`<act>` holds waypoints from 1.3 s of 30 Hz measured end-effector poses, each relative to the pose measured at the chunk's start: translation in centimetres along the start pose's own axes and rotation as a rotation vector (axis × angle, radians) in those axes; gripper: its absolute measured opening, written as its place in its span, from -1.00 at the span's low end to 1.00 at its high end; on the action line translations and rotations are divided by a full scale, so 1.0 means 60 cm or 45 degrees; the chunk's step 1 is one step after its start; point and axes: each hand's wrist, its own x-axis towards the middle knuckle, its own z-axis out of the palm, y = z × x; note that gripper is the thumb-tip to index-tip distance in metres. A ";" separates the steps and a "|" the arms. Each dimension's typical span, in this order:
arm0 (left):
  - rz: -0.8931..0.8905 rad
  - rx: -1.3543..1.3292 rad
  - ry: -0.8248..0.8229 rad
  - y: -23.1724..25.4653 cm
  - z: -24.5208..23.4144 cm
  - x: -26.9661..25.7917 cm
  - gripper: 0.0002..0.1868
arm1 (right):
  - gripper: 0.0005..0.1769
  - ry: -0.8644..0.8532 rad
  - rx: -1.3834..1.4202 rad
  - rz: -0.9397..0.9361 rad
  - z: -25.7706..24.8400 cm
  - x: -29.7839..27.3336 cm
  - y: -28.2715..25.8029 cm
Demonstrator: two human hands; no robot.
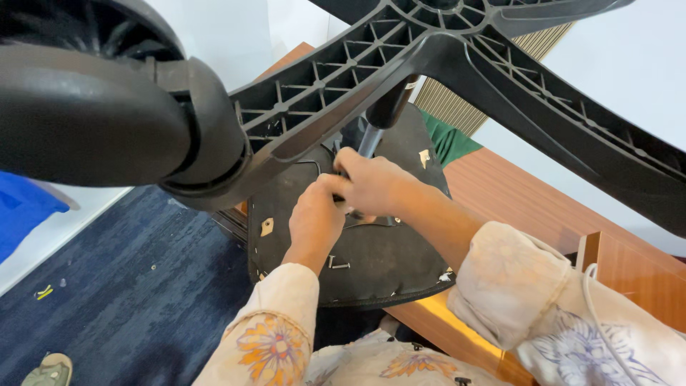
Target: The person uses a screwdriver to tighten screws on the underside of an office chair base placed on a wooden table. They systematically work through multiple screw locations, securing the metal frame to the base.
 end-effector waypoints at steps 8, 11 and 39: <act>0.010 -0.007 -0.013 0.009 0.017 0.009 -0.69 | -0.68 0.001 -0.094 -0.124 -0.003 0.030 0.027; 0.062 -0.101 -0.058 0.004 0.010 0.011 -0.55 | -0.70 0.022 -0.131 -0.419 -0.002 0.040 0.036; 0.031 -0.065 -0.156 -0.051 -0.001 0.005 -0.72 | -0.73 -0.020 -0.420 -0.558 0.037 0.042 0.002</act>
